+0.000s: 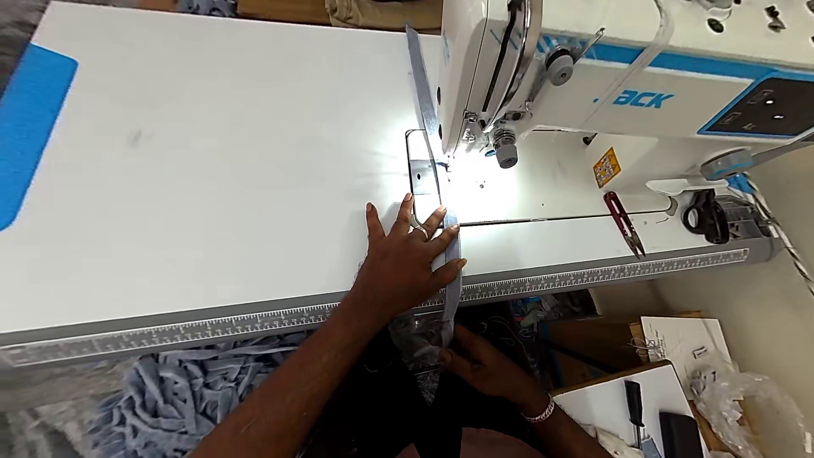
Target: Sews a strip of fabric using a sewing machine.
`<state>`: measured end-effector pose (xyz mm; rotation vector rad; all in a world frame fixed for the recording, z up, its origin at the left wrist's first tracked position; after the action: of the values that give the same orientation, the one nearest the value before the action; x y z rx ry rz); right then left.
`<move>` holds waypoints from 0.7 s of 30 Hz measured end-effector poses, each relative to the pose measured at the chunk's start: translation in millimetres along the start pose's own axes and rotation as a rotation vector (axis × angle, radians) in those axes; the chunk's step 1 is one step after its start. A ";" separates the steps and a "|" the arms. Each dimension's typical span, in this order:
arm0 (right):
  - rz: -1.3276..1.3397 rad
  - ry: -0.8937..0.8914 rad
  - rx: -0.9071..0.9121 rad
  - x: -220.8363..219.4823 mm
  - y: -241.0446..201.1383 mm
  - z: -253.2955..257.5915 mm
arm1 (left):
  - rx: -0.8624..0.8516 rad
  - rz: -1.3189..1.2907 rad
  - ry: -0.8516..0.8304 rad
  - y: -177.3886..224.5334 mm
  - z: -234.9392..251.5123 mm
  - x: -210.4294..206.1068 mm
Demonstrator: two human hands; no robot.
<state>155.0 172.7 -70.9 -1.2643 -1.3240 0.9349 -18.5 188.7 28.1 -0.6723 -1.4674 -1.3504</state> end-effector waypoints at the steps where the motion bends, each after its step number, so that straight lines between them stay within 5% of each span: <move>1: 0.024 0.009 -0.014 0.4 1.9 0.4 | 0.001 0.000 0.001 0.3 0.0 0.4; 21: 0.025 -0.023 -0.280 6.6 15.9 -12.8 | 0.166 0.042 -0.045 -24.5 43.9 9.4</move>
<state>170.9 179.9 -83.2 -1.4890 -1.4980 0.8017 -56.4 222.8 31.7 -0.6259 -1.5735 -1.1734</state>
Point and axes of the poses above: each hand's wrist, its own z-axis towards the middle knuckle, its own x-axis out of the back of the hand, y = z × x, the point moved 8 cm from there along z, towards the middle knuckle, and after that the axes turned 10 degrees about -z, right-handed, at the moved point
